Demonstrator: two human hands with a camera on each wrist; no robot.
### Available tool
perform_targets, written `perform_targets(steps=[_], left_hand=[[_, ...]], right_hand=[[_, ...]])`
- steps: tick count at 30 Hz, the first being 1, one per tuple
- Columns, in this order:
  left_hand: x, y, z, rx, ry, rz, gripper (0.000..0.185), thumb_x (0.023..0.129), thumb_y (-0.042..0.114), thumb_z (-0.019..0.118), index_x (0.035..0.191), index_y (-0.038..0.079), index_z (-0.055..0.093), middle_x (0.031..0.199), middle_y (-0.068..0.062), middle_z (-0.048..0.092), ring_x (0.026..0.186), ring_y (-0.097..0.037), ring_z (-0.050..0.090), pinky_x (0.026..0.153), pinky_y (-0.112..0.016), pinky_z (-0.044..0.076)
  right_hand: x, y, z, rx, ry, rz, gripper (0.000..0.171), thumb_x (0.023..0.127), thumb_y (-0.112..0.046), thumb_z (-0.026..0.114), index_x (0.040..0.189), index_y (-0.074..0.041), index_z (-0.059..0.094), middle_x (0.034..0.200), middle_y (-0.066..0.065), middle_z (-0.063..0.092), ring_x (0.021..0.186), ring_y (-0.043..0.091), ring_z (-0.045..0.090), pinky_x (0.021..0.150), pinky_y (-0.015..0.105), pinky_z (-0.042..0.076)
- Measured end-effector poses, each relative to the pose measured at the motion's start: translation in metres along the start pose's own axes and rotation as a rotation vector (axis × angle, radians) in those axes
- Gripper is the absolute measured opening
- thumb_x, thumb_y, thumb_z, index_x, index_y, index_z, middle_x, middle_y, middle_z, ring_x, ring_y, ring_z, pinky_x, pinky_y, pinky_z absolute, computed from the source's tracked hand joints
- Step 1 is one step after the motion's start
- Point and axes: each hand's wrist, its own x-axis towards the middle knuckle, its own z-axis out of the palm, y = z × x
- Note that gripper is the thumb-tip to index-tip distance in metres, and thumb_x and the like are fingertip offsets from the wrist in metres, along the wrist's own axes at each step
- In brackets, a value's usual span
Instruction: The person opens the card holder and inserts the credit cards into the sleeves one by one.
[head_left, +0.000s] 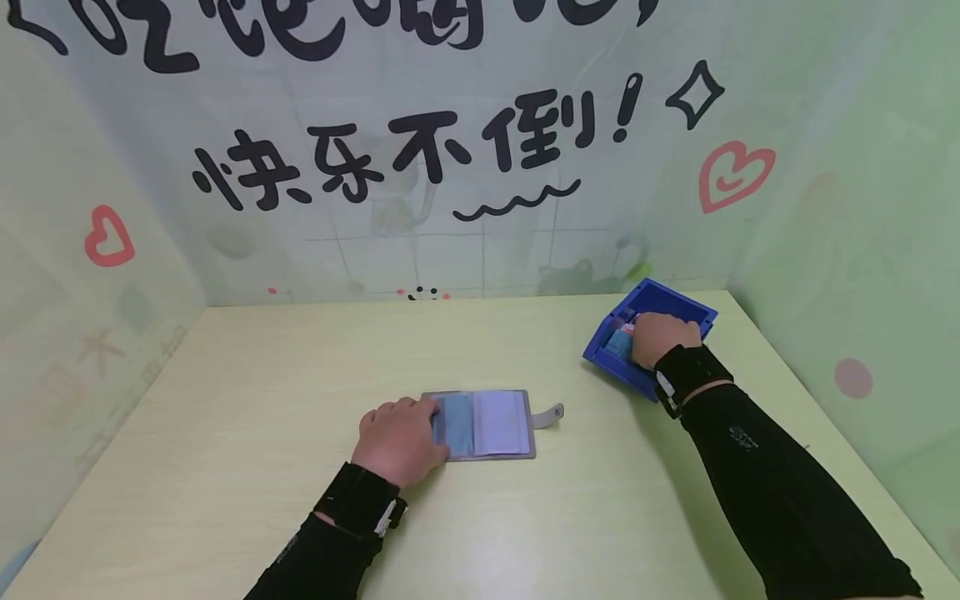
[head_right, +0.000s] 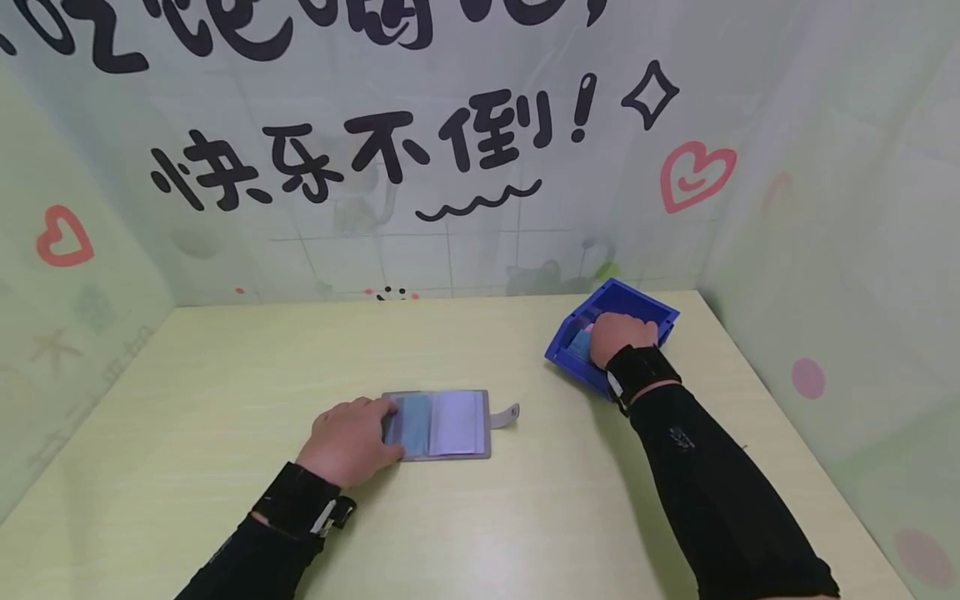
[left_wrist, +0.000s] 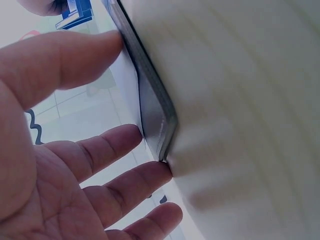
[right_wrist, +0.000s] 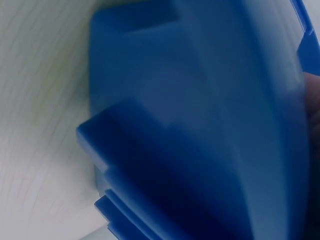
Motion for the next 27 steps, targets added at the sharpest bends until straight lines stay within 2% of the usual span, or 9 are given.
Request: perform_targets(steps=[4, 8, 10, 13, 15, 19, 22, 26, 27], left_hand=[[0.0, 0.001, 0.0, 0.0, 0.001, -0.003, 0.057, 0.09, 0.034, 0.08, 0.138, 0.008, 0.064, 0.131, -0.017, 0.068, 0.118, -0.041, 0.062, 0.106, -0.065, 0.045], [0.0, 0.002, -0.001, 0.005, 0.002, -0.002, 0.057, 0.09, 0.034, 0.08, 0.138, 0.007, 0.064, 0.131, -0.017, 0.068, 0.119, -0.042, 0.062, 0.106, -0.066, 0.045], [0.0, 0.002, -0.001, 0.006, 0.004, -0.001, 0.057, 0.09, 0.034, 0.08, 0.138, 0.007, 0.064, 0.131, -0.018, 0.068, 0.119, -0.042, 0.062, 0.106, -0.066, 0.045], [-0.001, 0.002, -0.001, 0.001, 0.006, 0.0, 0.057, 0.09, 0.034, 0.081, 0.138, 0.007, 0.064, 0.131, -0.018, 0.068, 0.119, -0.043, 0.062, 0.106, -0.066, 0.045], [-0.001, 0.002, -0.001, -0.003, 0.007, 0.0, 0.057, 0.09, 0.034, 0.081, 0.137, 0.007, 0.065, 0.131, -0.018, 0.068, 0.12, -0.043, 0.062, 0.106, -0.066, 0.044], [-0.001, 0.001, -0.001, -0.013, 0.013, 0.003, 0.056, 0.09, 0.033, 0.081, 0.137, 0.008, 0.065, 0.132, -0.018, 0.068, 0.121, -0.043, 0.061, 0.107, -0.066, 0.044], [-0.002, 0.001, -0.001, -0.02, 0.016, 0.005, 0.056, 0.09, 0.033, 0.081, 0.137, 0.007, 0.065, 0.133, -0.019, 0.067, 0.122, -0.043, 0.061, 0.107, -0.067, 0.043], [-0.003, 0.001, -0.001, -0.022, 0.017, 0.009, 0.056, 0.09, 0.033, 0.081, 0.137, 0.007, 0.065, 0.133, -0.019, 0.067, 0.122, -0.043, 0.061, 0.106, -0.067, 0.044], [-0.003, 0.001, -0.002, -0.021, 0.017, 0.009, 0.056, 0.09, 0.033, 0.08, 0.137, 0.007, 0.065, 0.133, -0.019, 0.067, 0.122, -0.043, 0.061, 0.106, -0.067, 0.044]], right_hand=[[-0.006, -0.002, -0.005, 0.026, 0.004, -0.002, 0.02, 0.099, -0.011, 0.054, 0.084, -0.006, 0.067, 0.083, 0.011, 0.066, 0.082, 0.033, 0.058, 0.088, 0.057, 0.041], [-0.011, -0.002, -0.01, 0.04, -0.007, -0.008, 0.029, 0.099, -0.012, 0.055, 0.071, -0.008, 0.06, 0.07, 0.006, 0.055, 0.076, 0.03, 0.052, 0.089, 0.056, 0.036], [-0.014, -0.003, -0.013, 0.044, -0.014, -0.012, 0.031, 0.099, -0.013, 0.055, 0.069, -0.008, 0.058, 0.068, 0.005, 0.052, 0.075, 0.029, 0.051, 0.09, 0.057, 0.036], [-0.018, -0.004, -0.018, 0.056, -0.035, -0.027, 0.027, 0.1, -0.015, 0.055, 0.076, -0.005, 0.06, 0.071, 0.007, 0.055, 0.078, 0.03, 0.053, 0.091, 0.06, 0.037], [-0.02, -0.004, -0.022, 0.057, -0.051, -0.047, 0.023, 0.1, -0.017, 0.055, 0.086, -0.002, 0.063, 0.078, 0.009, 0.061, 0.082, 0.031, 0.056, 0.092, 0.059, 0.04], [-0.025, -0.006, -0.029, 0.05, -0.073, -0.093, 0.032, 0.101, -0.02, 0.055, 0.113, 0.008, 0.066, 0.102, 0.019, 0.072, 0.095, 0.035, 0.063, 0.096, 0.061, 0.046], [-0.029, -0.008, -0.032, 0.063, -0.066, -0.107, 0.037, 0.101, -0.017, 0.053, 0.125, 0.008, 0.066, 0.118, 0.022, 0.074, 0.106, 0.038, 0.065, 0.102, 0.065, 0.046], [-0.034, -0.007, -0.031, 0.134, -0.012, -0.099, 0.031, 0.1, -0.01, 0.053, 0.121, 0.003, 0.071, 0.121, 0.02, 0.074, 0.107, 0.037, 0.065, 0.104, 0.071, 0.038], [-0.035, -0.007, -0.031, 0.155, -0.003, -0.096, 0.026, 0.1, -0.009, 0.052, 0.113, 0.003, 0.071, 0.11, 0.02, 0.074, 0.101, 0.037, 0.064, 0.102, 0.071, 0.037]])
